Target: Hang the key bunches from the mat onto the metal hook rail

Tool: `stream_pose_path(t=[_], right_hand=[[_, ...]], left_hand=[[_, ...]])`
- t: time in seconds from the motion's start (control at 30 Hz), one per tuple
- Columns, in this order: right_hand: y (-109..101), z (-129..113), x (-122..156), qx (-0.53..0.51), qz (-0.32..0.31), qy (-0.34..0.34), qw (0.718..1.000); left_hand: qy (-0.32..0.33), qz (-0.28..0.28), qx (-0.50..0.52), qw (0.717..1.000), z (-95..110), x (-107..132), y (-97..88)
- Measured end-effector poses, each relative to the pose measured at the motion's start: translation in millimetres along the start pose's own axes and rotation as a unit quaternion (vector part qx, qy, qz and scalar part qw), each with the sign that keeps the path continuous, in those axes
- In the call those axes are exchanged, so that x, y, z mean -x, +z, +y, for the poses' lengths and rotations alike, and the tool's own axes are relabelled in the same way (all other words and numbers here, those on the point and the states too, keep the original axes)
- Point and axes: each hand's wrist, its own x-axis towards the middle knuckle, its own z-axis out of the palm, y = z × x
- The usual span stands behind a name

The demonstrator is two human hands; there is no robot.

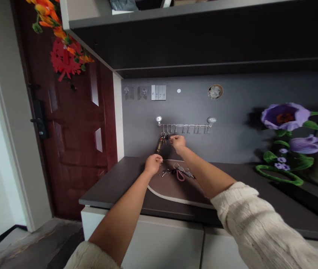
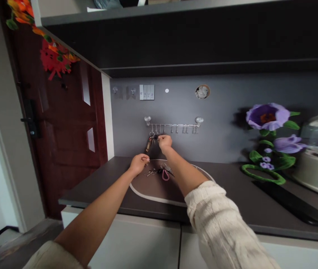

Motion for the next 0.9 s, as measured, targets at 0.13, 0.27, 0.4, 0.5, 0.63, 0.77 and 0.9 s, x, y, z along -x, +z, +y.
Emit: stream_pose_path(t=[0.13, 0.27, 0.4, 0.5, 0.63, 0.77, 0.9], right_hand=[[-16, -3, 27, -0.059, -0.053, 0.003, 0.997], [-30, 8, 51, -0.078, -0.096, 0.005, 0.992], [-42, 26, 70, -0.025, -0.130, -0.021, 0.991], [-51, 38, 82, 0.064, -0.156, -0.061, 0.984], [-58, 48, 92, 0.182, -0.176, -0.126, 0.959], [-58, 51, 97, 0.250, -0.197, -0.174, 0.932], [-57, 48, 99, 0.280, -0.218, -0.196, 0.914]], left_hand=[[-0.014, -0.013, 0.014, 1.000, 1, 2, -2.9], [-0.034, -0.049, 0.023, 0.998, 4, 6, -5.7], [-0.009, -0.088, -0.008, 0.996, 6, 10, -8.9], [0.022, -0.123, -0.042, 0.991, 7, 12, -10.3], [0.069, -0.161, -0.095, 0.980, 7, 14, -10.9], [0.114, -0.182, -0.156, 0.964, 5, 13, -10.9], [0.138, -0.184, -0.184, 0.956, 3, 12, -10.1]])
